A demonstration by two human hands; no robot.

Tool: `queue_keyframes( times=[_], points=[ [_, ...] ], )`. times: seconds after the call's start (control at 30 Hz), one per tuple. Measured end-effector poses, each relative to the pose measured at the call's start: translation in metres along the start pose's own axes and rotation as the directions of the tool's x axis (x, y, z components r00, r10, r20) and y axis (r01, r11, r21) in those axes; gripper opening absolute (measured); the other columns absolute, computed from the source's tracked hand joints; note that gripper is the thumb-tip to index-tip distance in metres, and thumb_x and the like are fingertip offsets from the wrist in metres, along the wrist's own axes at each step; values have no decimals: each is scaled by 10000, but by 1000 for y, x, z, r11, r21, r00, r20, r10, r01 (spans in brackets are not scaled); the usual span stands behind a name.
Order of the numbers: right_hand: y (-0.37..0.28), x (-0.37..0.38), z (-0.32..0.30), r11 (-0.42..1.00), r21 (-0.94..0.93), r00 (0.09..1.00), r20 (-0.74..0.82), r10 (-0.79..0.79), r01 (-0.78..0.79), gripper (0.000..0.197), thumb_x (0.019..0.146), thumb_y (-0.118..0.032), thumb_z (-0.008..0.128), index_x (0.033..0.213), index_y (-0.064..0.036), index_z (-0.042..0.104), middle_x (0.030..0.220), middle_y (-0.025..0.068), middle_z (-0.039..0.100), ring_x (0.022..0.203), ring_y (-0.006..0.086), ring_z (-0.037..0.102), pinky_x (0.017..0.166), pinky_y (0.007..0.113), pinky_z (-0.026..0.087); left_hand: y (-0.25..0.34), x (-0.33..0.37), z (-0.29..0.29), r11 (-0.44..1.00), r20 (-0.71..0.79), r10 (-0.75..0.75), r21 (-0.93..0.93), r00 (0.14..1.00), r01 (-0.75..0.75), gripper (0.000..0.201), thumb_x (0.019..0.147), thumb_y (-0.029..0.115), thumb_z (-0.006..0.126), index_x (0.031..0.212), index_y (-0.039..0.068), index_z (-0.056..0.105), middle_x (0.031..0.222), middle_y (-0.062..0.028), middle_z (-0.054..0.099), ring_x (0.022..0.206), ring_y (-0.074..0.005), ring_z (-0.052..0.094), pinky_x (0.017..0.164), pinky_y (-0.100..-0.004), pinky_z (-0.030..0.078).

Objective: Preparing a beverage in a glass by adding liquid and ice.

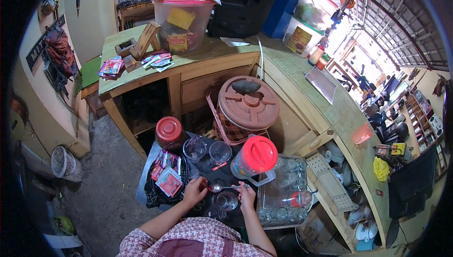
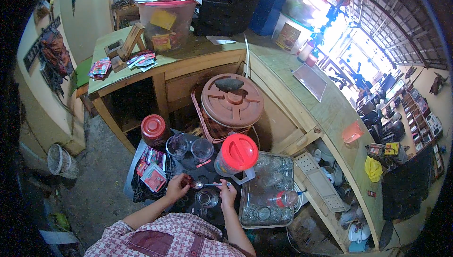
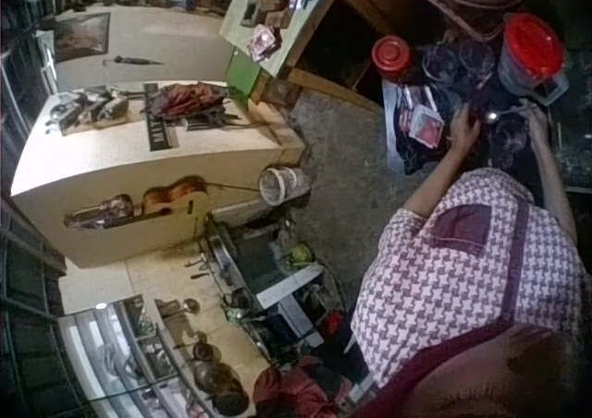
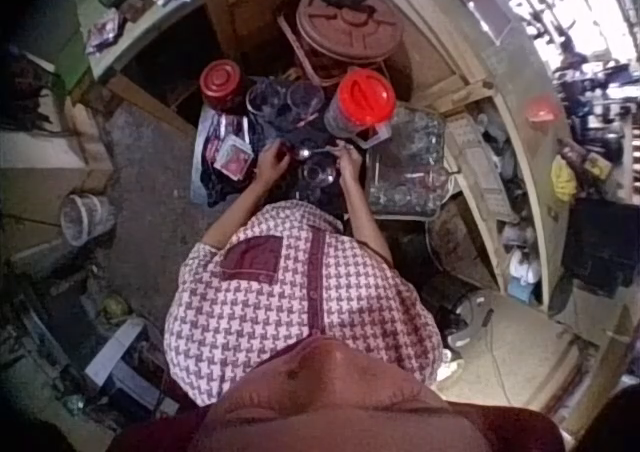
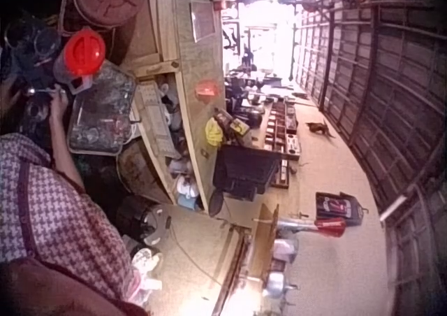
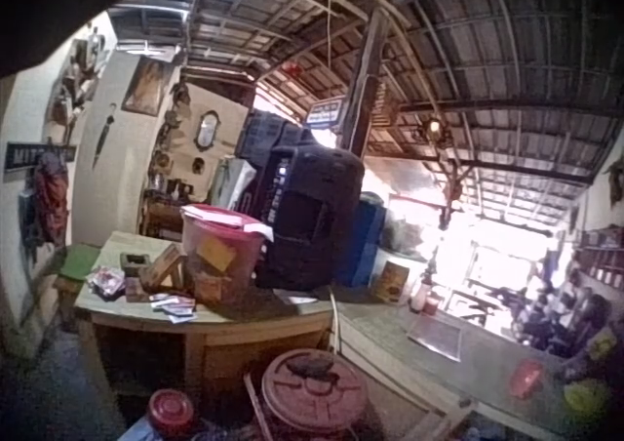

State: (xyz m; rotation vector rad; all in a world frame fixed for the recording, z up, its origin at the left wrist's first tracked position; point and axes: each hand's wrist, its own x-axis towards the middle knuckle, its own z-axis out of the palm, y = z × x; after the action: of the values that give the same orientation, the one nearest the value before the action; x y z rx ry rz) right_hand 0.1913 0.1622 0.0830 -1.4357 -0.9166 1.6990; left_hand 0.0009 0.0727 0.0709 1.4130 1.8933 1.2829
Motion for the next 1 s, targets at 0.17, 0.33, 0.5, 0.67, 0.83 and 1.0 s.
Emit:
queue_keyframes(
  times=[0.17,0.33,0.5,0.67,0.83,1.0],
  points=[
    [2,0,-2,998,13,998,-3,64,-64,308,895,-295,528,1051,-30,527,874,154,662,424,25,356,378,169,291,5,1,-4,999,10,8,32,1000,-9,265,654,75,620,908,51,548,698,-107,579,687,-283,559,614,-376,451],
    [5,-1,-4,993,52,993,-36,109,-107,283,889,-288,535,1041,-49,531,876,148,664,414,28,378,343,166,281,5,2,-4,998,-7,50,30,999,-50,253,644,71,614,889,53,554,670,-94,580,651,-271,549,594,-369,441],
    [7,-2,-5,985,87,986,-58,153,-148,255,893,-275,528,1027,-59,533,879,148,664,418,27,391,332,162,275,-3,1,0,999,0,37,31,999,-37,259,640,72,618,891,55,555,674,-91,578,643,-269,548,585,-369,436],
    [10,-2,-7,980,115,983,-70,170,-162,251,901,-272,513,1038,-62,528,887,158,662,420,28,402,324,163,267,1,3,0,997,-3,67,35,998,-67,261,639,74,622,891,57,556,666,-99,560,643,-272,548,584,-375,435],
    [17,1,-7,977,113,980,-58,189,-182,278,904,-279,506,1064,-51,513,908,177,654,453,49,469,324,170,286,-6,1,3,995,-26,76,70,997,-74,268,635,69,627,893,64,555,668,-99,563,639,-270,548,576,-374,437],
    [29,6,-10,967,173,978,-58,202,-190,264,910,-267,494,1067,-56,513,947,187,644,540,95,563,343,176,312,3,3,0,1000,11,6,30,1000,-6,276,641,77,630,906,66,552,695,-109,569,658,-283,552,590,-380,442]
  ],
)
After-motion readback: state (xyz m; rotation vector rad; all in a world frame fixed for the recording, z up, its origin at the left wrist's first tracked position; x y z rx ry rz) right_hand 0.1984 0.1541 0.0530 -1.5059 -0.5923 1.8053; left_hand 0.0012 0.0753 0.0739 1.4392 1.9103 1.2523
